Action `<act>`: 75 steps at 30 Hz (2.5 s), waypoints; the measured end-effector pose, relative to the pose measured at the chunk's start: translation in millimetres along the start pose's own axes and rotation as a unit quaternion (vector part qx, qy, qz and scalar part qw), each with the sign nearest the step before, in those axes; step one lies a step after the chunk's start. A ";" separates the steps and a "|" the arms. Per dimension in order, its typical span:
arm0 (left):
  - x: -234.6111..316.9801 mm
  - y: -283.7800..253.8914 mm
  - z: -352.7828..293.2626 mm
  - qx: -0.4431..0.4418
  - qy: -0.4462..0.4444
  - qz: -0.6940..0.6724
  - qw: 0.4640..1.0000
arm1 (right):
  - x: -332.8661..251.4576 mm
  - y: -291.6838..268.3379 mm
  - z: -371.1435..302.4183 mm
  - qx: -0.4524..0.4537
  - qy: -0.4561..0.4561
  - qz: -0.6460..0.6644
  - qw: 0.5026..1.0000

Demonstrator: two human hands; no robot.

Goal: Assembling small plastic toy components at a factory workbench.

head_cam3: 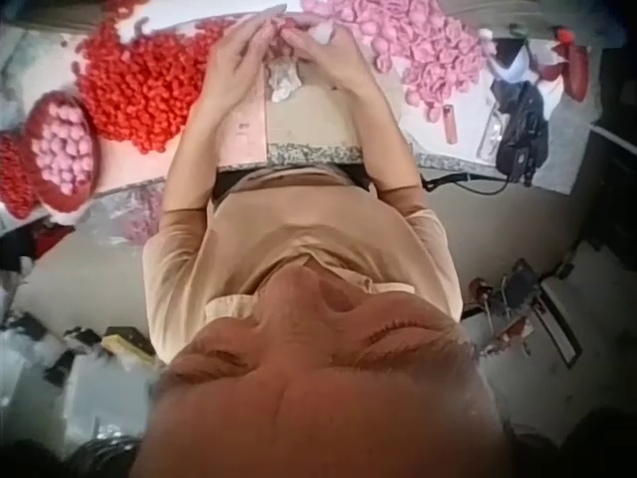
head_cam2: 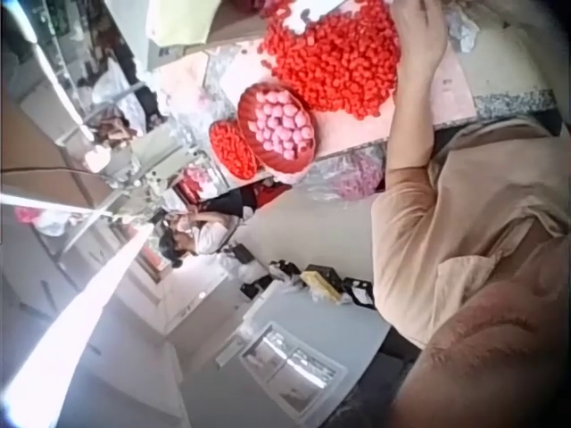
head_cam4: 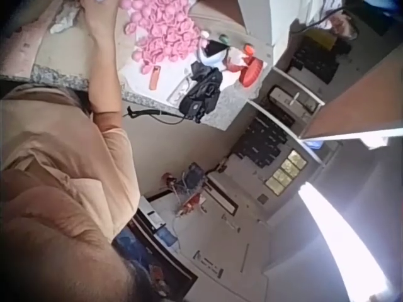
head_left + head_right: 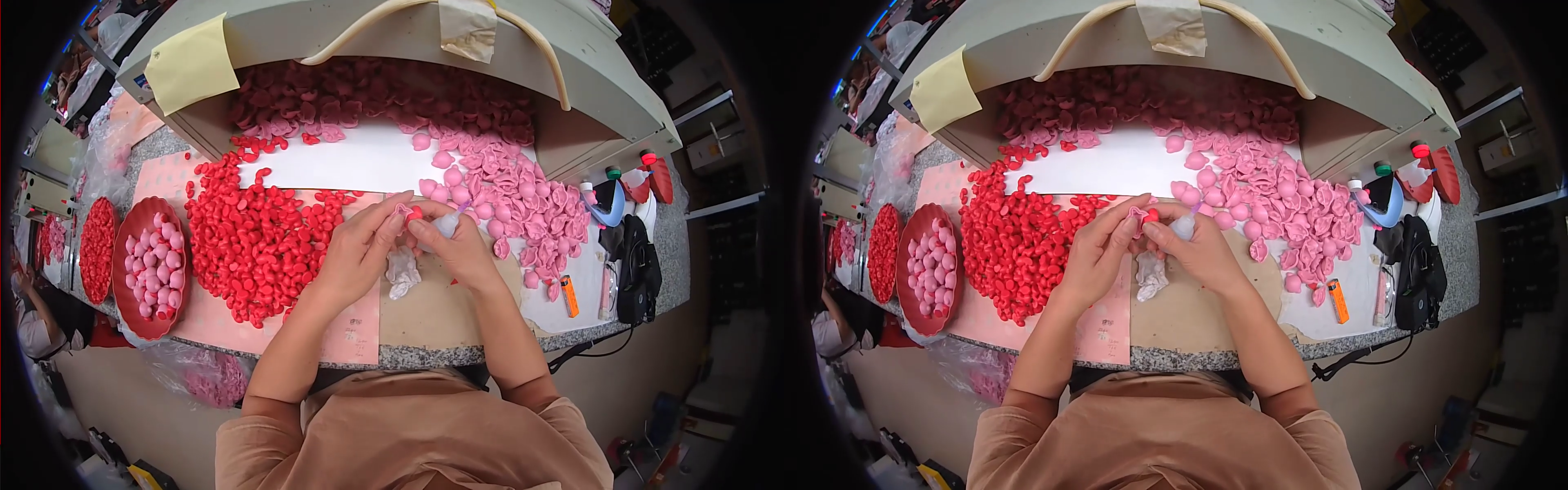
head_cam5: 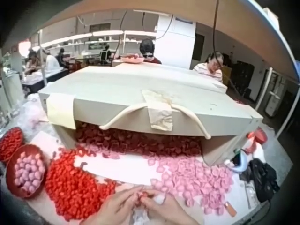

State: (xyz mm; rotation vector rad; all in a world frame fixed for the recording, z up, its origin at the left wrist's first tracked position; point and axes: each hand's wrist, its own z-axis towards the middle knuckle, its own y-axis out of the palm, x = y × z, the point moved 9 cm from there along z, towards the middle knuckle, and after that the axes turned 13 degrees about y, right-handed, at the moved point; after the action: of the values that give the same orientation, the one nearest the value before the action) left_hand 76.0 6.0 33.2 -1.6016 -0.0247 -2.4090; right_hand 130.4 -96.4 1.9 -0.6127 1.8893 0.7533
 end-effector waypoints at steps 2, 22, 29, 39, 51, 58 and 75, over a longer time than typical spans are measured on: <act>-0.4 -0.3 -0.5 -0.008 -0.026 -0.018 0.999 | -1.8 1.8 -0.7 0.008 -0.005 0.009 1.000; 2.0 -11.3 -0.4 -0.018 -0.051 -0.036 0.998 | 24.0 5.7 19.1 0.066 0.027 0.030 0.997; 20.4 0.2 2.2 -0.009 0.008 -0.104 0.995 | 17.7 -4.9 -0.2 0.065 0.020 0.059 0.996; 27.4 -18.5 0.7 0.034 0.049 -0.054 0.997 | 18.0 -4.9 3.9 0.080 -0.028 0.057 0.995; 4.6 -3.8 0.3 0.011 -0.013 -0.117 0.993 | 18.9 1.2 8.7 0.063 -0.017 0.105 0.992; 13.7 0.8 -0.7 -0.019 0.010 -0.105 0.994 | 8.2 4.9 2.7 0.029 -0.008 0.045 0.999; 0.6 8.7 -4.7 -0.025 -0.067 -0.209 0.975 | 24.2 -3.2 5.8 0.062 -0.031 0.110 0.992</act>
State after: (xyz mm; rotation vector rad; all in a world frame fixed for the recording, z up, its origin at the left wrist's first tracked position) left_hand 73.4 -3.3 30.8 -1.9435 -0.3639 -2.6080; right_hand 126.5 -96.5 -22.8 -0.3028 1.9488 0.7787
